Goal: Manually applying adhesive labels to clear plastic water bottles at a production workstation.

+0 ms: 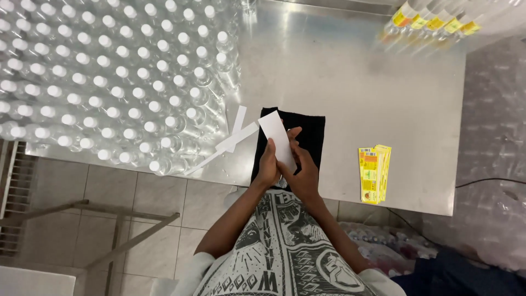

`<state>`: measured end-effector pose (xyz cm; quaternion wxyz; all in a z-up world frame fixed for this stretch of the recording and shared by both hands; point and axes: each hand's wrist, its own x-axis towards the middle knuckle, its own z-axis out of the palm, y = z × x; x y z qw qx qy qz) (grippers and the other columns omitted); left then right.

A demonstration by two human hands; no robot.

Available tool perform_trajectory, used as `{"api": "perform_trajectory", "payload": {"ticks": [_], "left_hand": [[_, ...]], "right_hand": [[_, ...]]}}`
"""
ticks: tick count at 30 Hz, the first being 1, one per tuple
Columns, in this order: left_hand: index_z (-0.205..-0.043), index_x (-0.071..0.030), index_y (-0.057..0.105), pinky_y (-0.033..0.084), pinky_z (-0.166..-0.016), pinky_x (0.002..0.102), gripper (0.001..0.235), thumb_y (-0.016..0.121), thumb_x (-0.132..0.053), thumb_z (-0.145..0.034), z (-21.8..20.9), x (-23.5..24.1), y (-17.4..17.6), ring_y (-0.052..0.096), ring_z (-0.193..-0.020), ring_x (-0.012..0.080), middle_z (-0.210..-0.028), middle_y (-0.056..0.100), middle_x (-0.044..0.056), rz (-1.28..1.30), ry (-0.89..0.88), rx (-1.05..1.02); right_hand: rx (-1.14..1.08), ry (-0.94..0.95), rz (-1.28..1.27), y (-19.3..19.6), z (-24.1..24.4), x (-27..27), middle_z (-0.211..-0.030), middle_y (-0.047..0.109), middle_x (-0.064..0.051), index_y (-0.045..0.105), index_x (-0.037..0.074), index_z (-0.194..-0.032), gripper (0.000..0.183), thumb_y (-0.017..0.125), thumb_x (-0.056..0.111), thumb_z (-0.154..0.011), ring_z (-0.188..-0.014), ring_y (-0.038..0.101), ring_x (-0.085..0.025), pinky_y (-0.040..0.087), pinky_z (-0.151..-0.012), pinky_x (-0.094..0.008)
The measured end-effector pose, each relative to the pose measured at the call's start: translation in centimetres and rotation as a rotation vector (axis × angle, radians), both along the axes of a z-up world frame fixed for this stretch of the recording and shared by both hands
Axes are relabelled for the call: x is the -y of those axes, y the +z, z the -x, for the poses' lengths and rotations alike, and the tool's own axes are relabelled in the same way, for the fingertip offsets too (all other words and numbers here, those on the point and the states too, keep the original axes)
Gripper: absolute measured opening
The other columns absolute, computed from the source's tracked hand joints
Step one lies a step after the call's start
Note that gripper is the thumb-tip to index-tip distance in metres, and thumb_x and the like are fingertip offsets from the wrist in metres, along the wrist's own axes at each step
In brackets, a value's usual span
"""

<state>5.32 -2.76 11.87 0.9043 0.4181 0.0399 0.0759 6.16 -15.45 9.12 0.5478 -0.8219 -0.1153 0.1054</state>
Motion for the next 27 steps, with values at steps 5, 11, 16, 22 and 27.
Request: {"api": "perform_trajectory", "payload": {"ticks": [5, 11, 16, 22, 27], "left_hand": [[-0.173, -0.010, 0.032, 0.037, -0.126, 0.040, 0.086, 0.051, -0.065, -0.109, 0.2, -0.5, -3.7, 0.047, -0.150, 0.0195, -0.169, 0.048, 0.012, 0.047, -0.042, 0.112], [-0.163, 0.006, 0.044, 0.050, -0.111, 0.046, 0.071, 0.076, -0.013, -0.103, 1.1, -1.5, -6.9, 0.060, -0.139, 0.0317, -0.152, 0.061, 0.025, 0.119, -0.100, 0.136], [-0.157, 0.004, 0.054, 0.051, -0.115, 0.043, 0.076, 0.089, -0.011, -0.091, 1.2, -1.8, -5.5, 0.063, -0.137, 0.0285, -0.147, 0.067, 0.021, 0.059, -0.056, 0.114], [-0.161, -0.011, 0.044, 0.055, -0.110, 0.042, 0.089, 0.095, -0.010, -0.088, 1.2, 0.1, -4.8, 0.064, -0.135, 0.0265, -0.147, 0.066, 0.014, -0.106, 0.150, -0.032], [-0.126, -0.003, 0.069, 0.059, -0.097, 0.041, 0.038, 0.087, -0.024, -0.100, 2.2, 1.5, -3.9, 0.072, -0.114, 0.0221, -0.118, 0.078, 0.013, -0.204, 0.179, -0.303]], "right_hand": [[0.198, 0.008, 0.017, 0.9, -0.2, -0.1, -0.138, 0.072, -0.015, 0.067, 0.008, -0.151, 0.060, 0.086, 0.025, -0.097, -0.130, 0.069, -0.033, 0.056, -0.109, -0.048], [0.276, -0.023, -0.080, 1.5, -1.0, 0.6, -0.127, 0.081, -0.012, 0.073, 0.010, -0.143, 0.053, 0.088, 0.022, -0.094, -0.118, 0.077, -0.028, 0.061, -0.101, -0.043], [0.412, -0.011, -0.050, 0.2, -1.5, 0.9, -0.107, 0.084, -0.009, 0.084, 0.012, -0.124, 0.028, 0.088, 0.017, -0.096, -0.096, 0.082, -0.026, 0.066, -0.080, -0.038], [0.593, -0.040, 0.013, 0.3, -1.8, 0.2, -0.108, 0.084, -0.009, 0.084, 0.013, -0.126, 0.023, 0.079, 0.016, -0.103, -0.095, 0.082, -0.028, 0.065, -0.078, -0.037], [0.817, 0.011, 0.142, 1.5, -2.4, -0.5, -0.122, 0.076, -0.009, 0.084, 0.012, -0.127, 0.024, 0.071, 0.018, -0.108, -0.108, 0.075, -0.028, 0.062, -0.094, -0.040]]}}
